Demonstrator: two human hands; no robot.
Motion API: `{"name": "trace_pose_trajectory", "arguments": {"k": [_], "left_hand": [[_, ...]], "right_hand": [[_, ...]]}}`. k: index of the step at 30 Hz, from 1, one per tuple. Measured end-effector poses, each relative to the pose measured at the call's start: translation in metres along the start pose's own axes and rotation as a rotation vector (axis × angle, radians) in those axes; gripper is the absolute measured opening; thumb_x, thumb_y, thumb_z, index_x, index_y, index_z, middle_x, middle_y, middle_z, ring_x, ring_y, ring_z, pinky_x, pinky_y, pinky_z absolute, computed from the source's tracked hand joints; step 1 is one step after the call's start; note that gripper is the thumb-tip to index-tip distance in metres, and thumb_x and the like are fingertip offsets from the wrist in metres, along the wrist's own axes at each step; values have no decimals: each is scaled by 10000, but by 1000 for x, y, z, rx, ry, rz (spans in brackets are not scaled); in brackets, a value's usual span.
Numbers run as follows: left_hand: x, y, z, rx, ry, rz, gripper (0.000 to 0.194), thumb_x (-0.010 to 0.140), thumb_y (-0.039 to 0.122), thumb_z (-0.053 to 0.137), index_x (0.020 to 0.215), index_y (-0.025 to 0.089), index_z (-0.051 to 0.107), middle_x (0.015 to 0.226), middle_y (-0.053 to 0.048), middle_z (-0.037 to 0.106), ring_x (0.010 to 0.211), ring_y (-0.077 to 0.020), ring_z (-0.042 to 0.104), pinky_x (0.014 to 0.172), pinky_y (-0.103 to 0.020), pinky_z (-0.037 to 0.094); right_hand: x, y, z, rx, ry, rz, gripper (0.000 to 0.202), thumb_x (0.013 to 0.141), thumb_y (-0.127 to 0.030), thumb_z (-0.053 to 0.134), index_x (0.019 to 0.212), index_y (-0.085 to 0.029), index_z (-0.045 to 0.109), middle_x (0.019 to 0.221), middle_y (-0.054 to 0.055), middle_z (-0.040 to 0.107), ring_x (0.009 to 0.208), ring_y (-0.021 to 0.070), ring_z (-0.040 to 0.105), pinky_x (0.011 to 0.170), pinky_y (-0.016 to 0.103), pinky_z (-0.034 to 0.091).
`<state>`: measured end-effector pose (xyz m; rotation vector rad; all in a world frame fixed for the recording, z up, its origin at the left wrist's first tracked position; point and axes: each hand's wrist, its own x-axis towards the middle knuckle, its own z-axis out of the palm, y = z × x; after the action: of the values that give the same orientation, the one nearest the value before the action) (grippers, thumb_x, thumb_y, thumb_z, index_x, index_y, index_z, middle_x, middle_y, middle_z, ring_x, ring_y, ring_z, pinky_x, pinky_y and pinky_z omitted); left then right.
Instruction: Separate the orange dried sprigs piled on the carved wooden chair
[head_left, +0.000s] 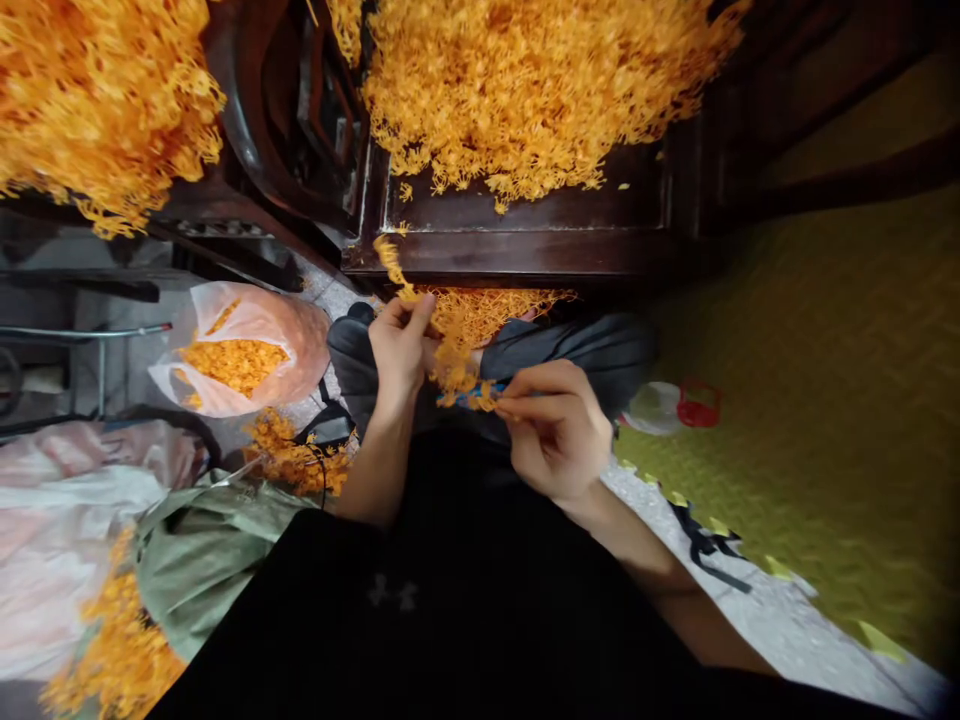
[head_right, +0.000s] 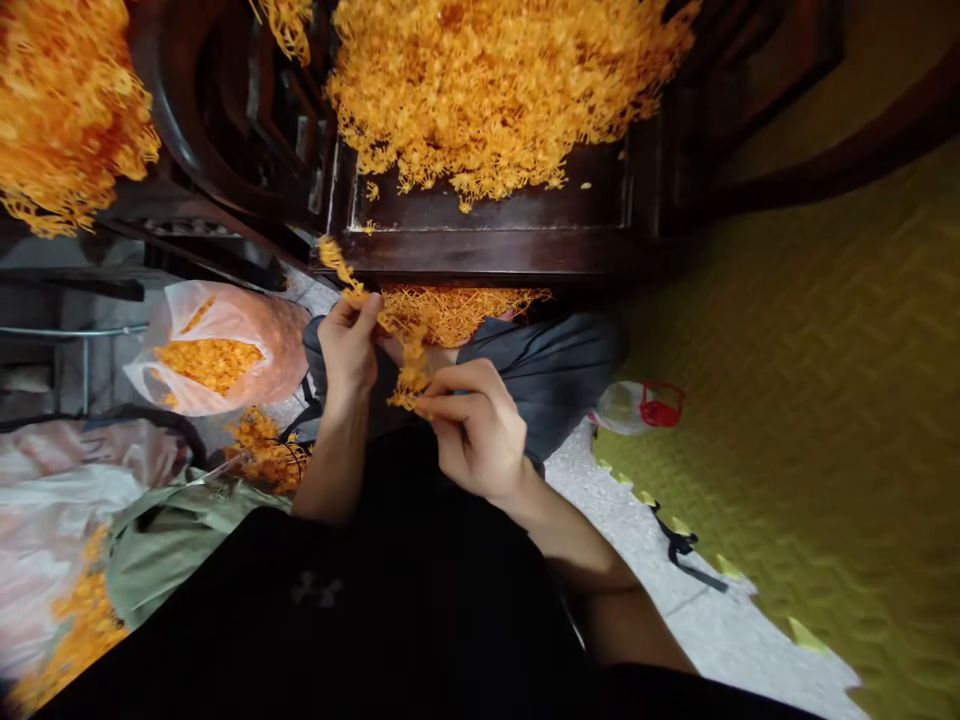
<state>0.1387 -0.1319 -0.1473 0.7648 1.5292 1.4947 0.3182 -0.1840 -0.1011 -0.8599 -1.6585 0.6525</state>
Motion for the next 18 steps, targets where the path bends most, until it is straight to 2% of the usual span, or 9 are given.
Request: {"name": "trace_pose_trajectory", "arguments": {"k": [4, 7, 9, 14, 16, 18], "left_hand": [[4, 12, 0, -33, -71, -43, 419, 693, 528, 907, 733, 171, 692, 617, 48, 640, 471, -56, 545, 476, -189, 438], [-11, 22, 8, -3, -120, -48, 392, 698, 491, 915, 739, 160, 709, 631, 29, 676, 482, -69, 581, 489, -193, 464], [-22, 25, 14, 11, -113, -61, 385, 703, 479, 914, 737, 156, 708, 639, 17, 692, 509, -82, 609, 507, -198, 478], [-32, 21, 23, -13, -95, -71, 401, 716, 504, 899, 729, 163, 689, 672, 6, 714, 570, -97, 644, 545, -206, 499], [-24, 18, 23, -20, -65, -59, 427, 718, 522, 894, 706, 168, 655, 624, 26, 677, 531, -87, 613, 525, -205, 482], [-9, 16, 18, -57, 24, -39, 452, 720, 535, 890, 698, 176, 616, 577, 55, 621, 484, -70, 563, 495, -199, 452]], "right_hand": [[4, -2, -1, 96, -58, 174, 326, 908, -40, 679, 1158, -244, 635, 1123, 60, 722, 976, 190, 714, 782, 350, 611], [10, 9, 5, 55, -81, 292, 457, 927, -145, 731, 1350, -266, 607, 1037, 39, 684, 834, 146, 686, 673, 284, 599], [14, 17, 11, -16, -90, 289, 474, 933, -198, 743, 1386, -264, 621, 1010, 39, 655, 820, 144, 668, 673, 285, 601], [20, 26, 22, -138, 3, 175, 134, 966, -158, 676, 1063, -237, 725, 978, 49, 650, 902, 170, 661, 784, 350, 596], [16, 23, 21, -122, 47, 130, 101, 954, -131, 679, 961, -231, 696, 947, 39, 644, 876, 165, 651, 775, 361, 585], [11, 19, 13, -104, 96, 78, 121, 925, -118, 706, 925, -232, 664, 941, 36, 638, 860, 172, 645, 755, 378, 579]]}}
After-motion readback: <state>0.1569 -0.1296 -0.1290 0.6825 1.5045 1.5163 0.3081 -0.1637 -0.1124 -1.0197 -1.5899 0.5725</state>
